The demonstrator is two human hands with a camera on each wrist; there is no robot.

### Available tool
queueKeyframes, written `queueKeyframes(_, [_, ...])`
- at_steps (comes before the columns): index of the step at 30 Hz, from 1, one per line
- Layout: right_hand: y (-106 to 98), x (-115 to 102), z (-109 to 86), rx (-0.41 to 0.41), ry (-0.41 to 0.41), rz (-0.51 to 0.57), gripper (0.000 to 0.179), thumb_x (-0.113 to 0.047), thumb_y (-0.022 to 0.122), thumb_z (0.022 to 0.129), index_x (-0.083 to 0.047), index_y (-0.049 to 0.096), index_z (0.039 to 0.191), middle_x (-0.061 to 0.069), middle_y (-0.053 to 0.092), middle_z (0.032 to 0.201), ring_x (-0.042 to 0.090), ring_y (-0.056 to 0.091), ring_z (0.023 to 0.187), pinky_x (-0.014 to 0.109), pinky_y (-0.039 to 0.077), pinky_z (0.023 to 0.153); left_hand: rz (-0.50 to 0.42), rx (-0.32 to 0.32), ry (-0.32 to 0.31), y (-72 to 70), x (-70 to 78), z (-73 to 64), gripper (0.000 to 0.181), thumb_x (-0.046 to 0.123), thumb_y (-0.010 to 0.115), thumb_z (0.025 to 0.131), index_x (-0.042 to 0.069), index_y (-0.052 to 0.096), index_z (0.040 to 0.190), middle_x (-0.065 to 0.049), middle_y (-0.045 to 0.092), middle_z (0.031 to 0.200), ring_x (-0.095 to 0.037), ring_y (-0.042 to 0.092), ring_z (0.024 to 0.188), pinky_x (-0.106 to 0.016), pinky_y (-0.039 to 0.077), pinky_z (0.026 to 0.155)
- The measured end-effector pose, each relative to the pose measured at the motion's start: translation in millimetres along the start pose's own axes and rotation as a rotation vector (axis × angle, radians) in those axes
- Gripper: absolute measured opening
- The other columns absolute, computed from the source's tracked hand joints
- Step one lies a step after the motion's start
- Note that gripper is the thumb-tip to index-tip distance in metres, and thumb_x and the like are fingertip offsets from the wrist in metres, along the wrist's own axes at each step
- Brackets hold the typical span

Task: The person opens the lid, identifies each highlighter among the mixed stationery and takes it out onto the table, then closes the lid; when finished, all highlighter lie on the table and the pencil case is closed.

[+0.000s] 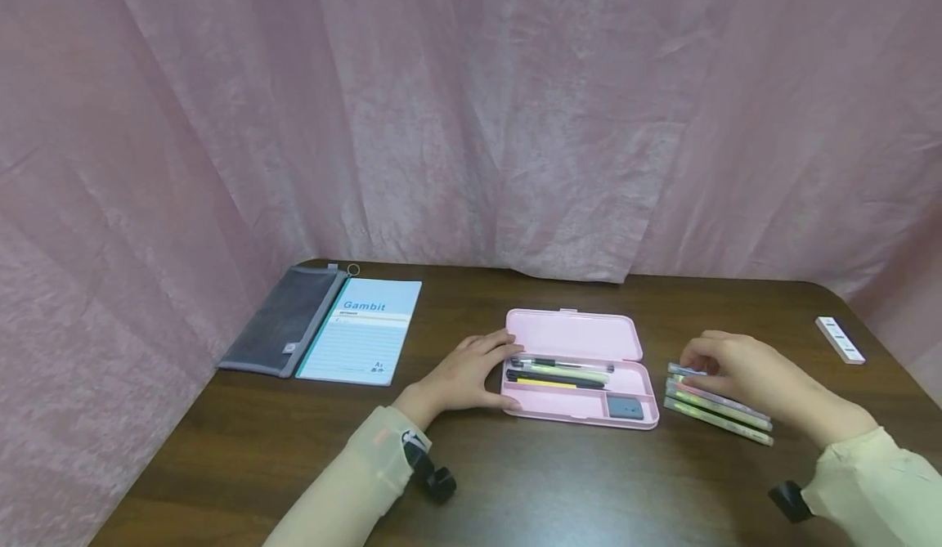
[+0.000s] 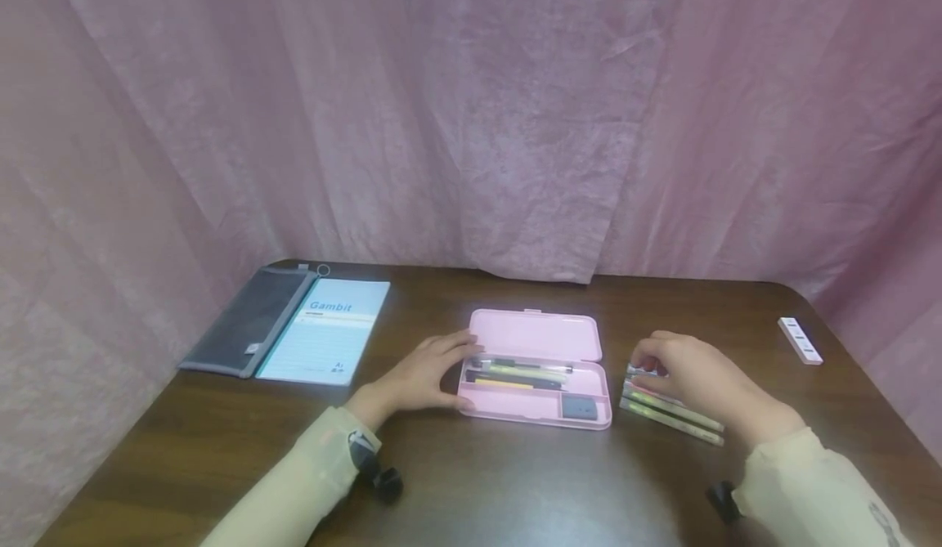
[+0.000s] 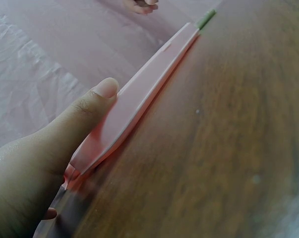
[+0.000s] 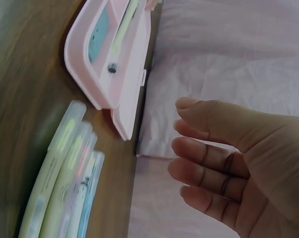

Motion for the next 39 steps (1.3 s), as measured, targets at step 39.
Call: queueKeyframes(39, [74, -39, 62.5, -0.193, 0.024, 0.215, 0.016, -0.015, 0.074, 0.082, -0.009, 0.071, 0.097, -0.006, 0.061, 0.08, 0.006, 0.051, 0.071, 0.026, 0.049, 0.068, 0.036, 0.031, 0.027, -0.1, 2.8, -0.4, 0.087, 0.072, 0.063, 0.075, 0.029, 0.039, 0.146, 0.001, 0.033, 0.156, -0.019, 0.03, 0.145, -0.045, 0.027, 0.118])
Point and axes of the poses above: each hand's wrist, its own z-axis towards the middle knuckle, its own y-axis out of the palm, x = y × z, the point moved 7 cm from there along z, towards the middle knuckle
